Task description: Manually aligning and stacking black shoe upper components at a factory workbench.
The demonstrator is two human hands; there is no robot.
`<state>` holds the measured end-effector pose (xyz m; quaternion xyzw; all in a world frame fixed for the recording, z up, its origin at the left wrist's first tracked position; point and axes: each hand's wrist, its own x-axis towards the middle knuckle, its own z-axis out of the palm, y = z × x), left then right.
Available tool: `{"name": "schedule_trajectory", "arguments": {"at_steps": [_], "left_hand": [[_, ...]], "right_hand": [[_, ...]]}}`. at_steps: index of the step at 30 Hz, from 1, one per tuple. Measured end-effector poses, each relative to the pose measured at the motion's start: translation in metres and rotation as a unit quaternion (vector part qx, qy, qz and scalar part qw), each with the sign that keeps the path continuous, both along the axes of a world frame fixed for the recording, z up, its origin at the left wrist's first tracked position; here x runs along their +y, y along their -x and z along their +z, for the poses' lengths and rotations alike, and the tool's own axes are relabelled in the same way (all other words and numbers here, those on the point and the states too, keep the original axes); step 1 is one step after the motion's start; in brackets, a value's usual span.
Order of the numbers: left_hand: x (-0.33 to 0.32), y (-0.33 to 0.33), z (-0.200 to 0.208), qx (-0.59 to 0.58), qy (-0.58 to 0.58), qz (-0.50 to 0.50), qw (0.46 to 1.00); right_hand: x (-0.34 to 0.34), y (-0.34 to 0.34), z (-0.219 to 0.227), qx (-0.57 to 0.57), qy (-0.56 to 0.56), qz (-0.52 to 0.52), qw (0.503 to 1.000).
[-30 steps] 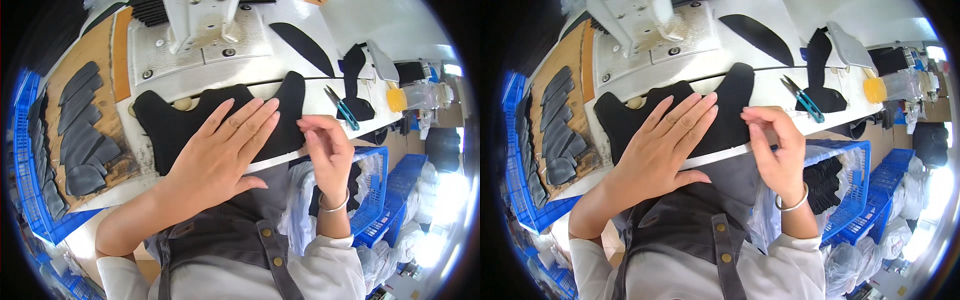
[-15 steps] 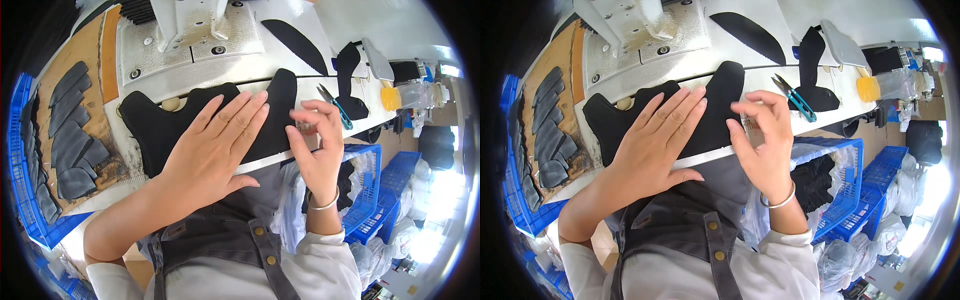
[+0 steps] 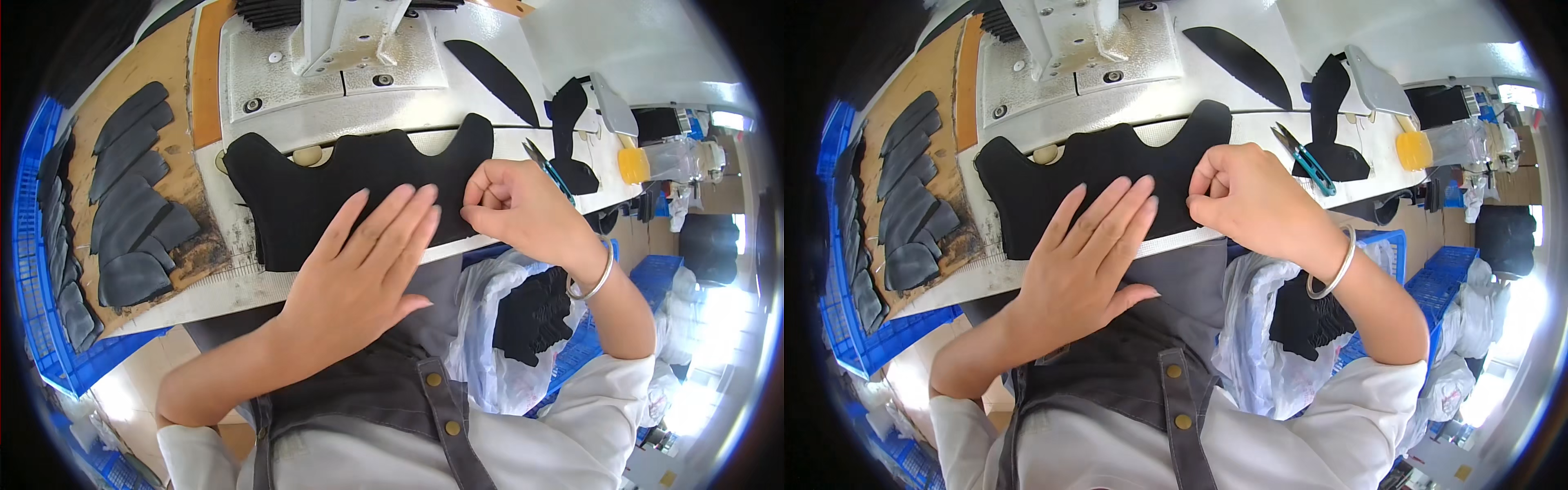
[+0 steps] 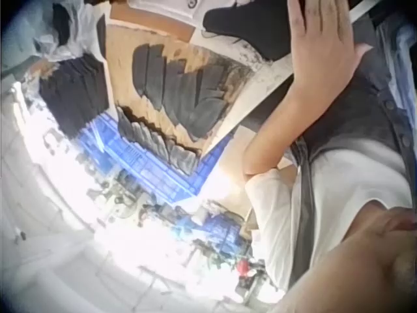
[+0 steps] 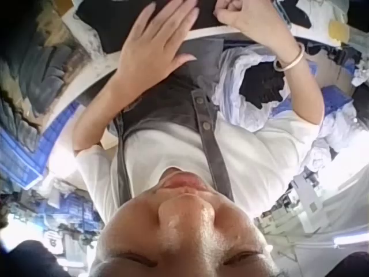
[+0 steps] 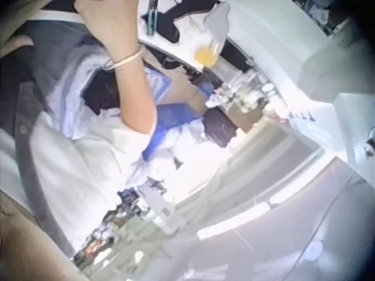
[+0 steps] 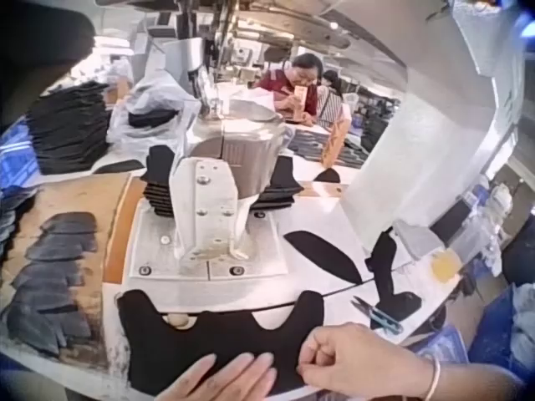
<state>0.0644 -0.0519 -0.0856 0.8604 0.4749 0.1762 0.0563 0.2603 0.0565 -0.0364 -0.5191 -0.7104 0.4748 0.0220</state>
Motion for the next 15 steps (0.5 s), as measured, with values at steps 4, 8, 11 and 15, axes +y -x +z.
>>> {"name": "schedule_trajectory", "arguments": {"at_steps": [4,8,11,15], "left_hand": [[-0.008,0.004,-0.01,0.016,-0.029,0.018,0.999],[-0.006,0.007,-0.011,0.031,-0.021,-0.003,0.999],[-0.007,0.009,-0.012,0.028,-0.02,-0.014,0.999],[-0.008,0.01,-0.01,-0.019,-0.005,-0.022,1.0]], "right_hand": [[-0.004,0.009,0.008,-0.025,-0.052,0.033,0.998],[0.001,0.007,0.017,-0.03,0.012,0.048,0.998],[0.0,0.004,0.015,-0.002,0.025,0.035,0.999],[-0.009,0.002,0.017,-0.011,-0.067,0.057,0.996]]}}
